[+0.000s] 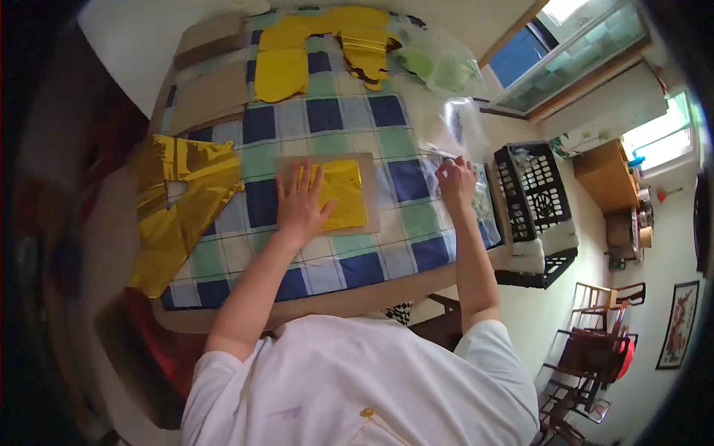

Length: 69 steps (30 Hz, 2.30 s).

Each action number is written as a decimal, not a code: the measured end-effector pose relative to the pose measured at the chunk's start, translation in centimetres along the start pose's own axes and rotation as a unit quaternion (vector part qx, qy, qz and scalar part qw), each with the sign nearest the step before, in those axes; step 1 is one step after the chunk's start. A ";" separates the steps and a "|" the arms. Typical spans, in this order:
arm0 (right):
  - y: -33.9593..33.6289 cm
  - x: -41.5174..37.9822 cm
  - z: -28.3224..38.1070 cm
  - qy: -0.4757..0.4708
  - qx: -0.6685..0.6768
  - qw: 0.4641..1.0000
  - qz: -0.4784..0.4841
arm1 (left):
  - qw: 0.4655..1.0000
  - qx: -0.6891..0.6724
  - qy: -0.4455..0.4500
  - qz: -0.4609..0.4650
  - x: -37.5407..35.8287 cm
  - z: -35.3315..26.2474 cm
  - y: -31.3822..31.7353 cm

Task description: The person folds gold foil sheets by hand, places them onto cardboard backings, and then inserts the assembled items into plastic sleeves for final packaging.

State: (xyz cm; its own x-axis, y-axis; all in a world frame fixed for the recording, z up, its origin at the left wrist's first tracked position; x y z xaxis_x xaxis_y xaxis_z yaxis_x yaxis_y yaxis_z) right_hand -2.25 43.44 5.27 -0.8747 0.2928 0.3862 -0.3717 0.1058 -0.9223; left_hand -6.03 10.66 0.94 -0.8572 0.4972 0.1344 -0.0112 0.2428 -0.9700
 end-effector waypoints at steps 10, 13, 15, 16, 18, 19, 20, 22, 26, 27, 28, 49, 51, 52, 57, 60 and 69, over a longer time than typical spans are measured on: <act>1.7 -2.1 12.1 0.038 0.441 0.890 0.110 | 1.000 -0.012 0.002 0.008 0.2 -0.2 -0.2; 0.8 -1.9 13.8 0.076 0.457 0.877 0.126 | 1.000 0.002 0.010 -0.016 0.1 -0.2 -0.2; 2.3 -2.0 13.7 0.100 0.475 0.861 0.154 | 1.000 -0.003 0.008 -0.011 0.1 -0.2 -0.5; 3.0 -2.1 13.6 0.112 0.483 0.852 0.169 | 1.000 -0.006 0.006 -0.007 0.1 -0.3 -0.6; 3.5 -2.5 13.2 0.129 0.495 0.831 0.217 | 1.000 -0.015 0.006 -0.010 0.1 -0.2 -0.5; 3.5 -2.7 13.1 0.138 0.501 0.820 0.241 | 1.000 -0.019 0.006 -0.011 0.1 -0.2 -0.5; 3.4 -2.9 13.0 0.138 0.512 0.808 0.257 | 1.000 -0.021 0.005 -0.015 0.0 -0.2 -0.4; 2.4 -3.1 13.0 0.140 0.533 0.783 0.289 | 0.999 -0.024 0.005 -0.022 -0.1 -0.2 -0.4; 2.1 -3.6 12.5 0.186 0.579 0.671 0.425 | 1.000 -0.010 0.007 -0.022 0.1 -0.3 -0.6; 2.2 -3.6 12.2 0.180 0.594 0.639 0.455 | 1.000 -0.008 0.008 -0.025 0.1 -0.4 -0.6; 2.3 -3.6 12.0 0.173 0.607 0.605 0.484 | 1.000 -0.006 0.009 -0.028 0.1 -0.4 -0.7; 3.7 -0.7 13.6 0.080 0.459 0.863 0.198 | 0.998 -0.023 0.043 -0.029 0.2 -0.1 -0.2; 3.8 -0.8 13.6 0.084 0.459 0.864 0.190 | 0.998 -0.047 0.045 -0.023 1.1 -0.3 -0.3; 4.5 -0.8 13.4 0.077 0.469 0.858 0.194 | 0.997 -0.060 0.046 -0.019 1.7 -0.5 -0.5; 1.5 -3.0 12.3 -0.069 0.415 0.902 0.100 | 0.995 -0.062 0.078 -0.013 2.9 -1.5 0.3; -0.6 -5.8 10.6 -0.207 0.384 0.895 0.097 | 0.993 -0.055 0.095 -0.035 3.1 -1.4 1.0; -1.7 -6.9 10.6 -0.407 0.254 0.869 0.119 | 0.993 -0.034 0.109 -0.038 3.1 -1.8 0.2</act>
State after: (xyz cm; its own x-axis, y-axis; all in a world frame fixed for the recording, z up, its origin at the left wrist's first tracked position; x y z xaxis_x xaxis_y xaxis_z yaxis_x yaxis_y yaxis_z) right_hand 1.07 31.18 4.32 -0.7992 -0.5421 0.2596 -0.0591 -0.3589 -0.9315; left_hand -7.76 13.74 1.53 -0.7239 0.6416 0.2538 -0.0305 0.3377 -0.9408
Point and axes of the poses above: each hand's wrist, its own x-axis towards the middle knuckle, its own y-axis out of the palm, z = x × y, the point moved 3 cm from there along x, towards the middle knuckle
